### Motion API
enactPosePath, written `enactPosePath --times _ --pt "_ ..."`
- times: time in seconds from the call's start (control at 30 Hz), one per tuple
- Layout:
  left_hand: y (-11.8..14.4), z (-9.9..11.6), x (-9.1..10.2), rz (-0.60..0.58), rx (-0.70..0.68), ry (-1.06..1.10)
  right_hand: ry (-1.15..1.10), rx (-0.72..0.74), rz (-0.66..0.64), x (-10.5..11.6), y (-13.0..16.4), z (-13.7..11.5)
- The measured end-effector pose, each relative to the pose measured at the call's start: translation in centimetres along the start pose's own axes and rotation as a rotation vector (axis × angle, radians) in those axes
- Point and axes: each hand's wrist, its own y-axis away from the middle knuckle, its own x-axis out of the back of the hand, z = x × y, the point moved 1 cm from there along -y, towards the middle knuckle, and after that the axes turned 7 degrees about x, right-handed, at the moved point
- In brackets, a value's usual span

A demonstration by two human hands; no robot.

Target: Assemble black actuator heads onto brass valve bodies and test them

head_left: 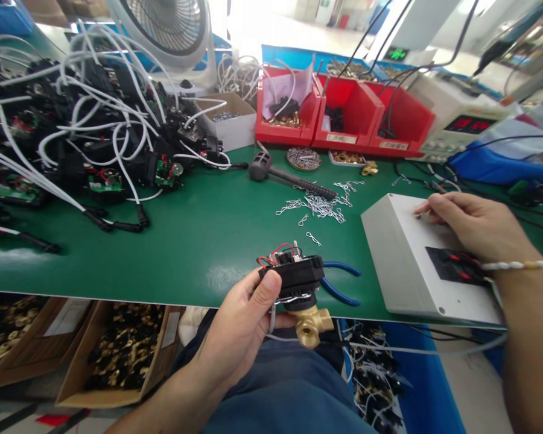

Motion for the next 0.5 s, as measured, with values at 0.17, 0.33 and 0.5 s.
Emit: enactPosePath --times 0.17,0.33,0.5 --pt "0.00 -0.02 -0.03 0.006 -0.001 0.007 0.013 -0.007 -0.001 0.04 -0.04 0.30" --pt "-0.06 -0.06 0.10 0.027 0.013 0.031 0.029 0.003 -0.002 0.00 -0.11 0.41" --pt "-0.02 0.11 -0.01 0.014 -0.023 0.064 0.018 0.026 -0.005 -0.06 -0.16 0.36"
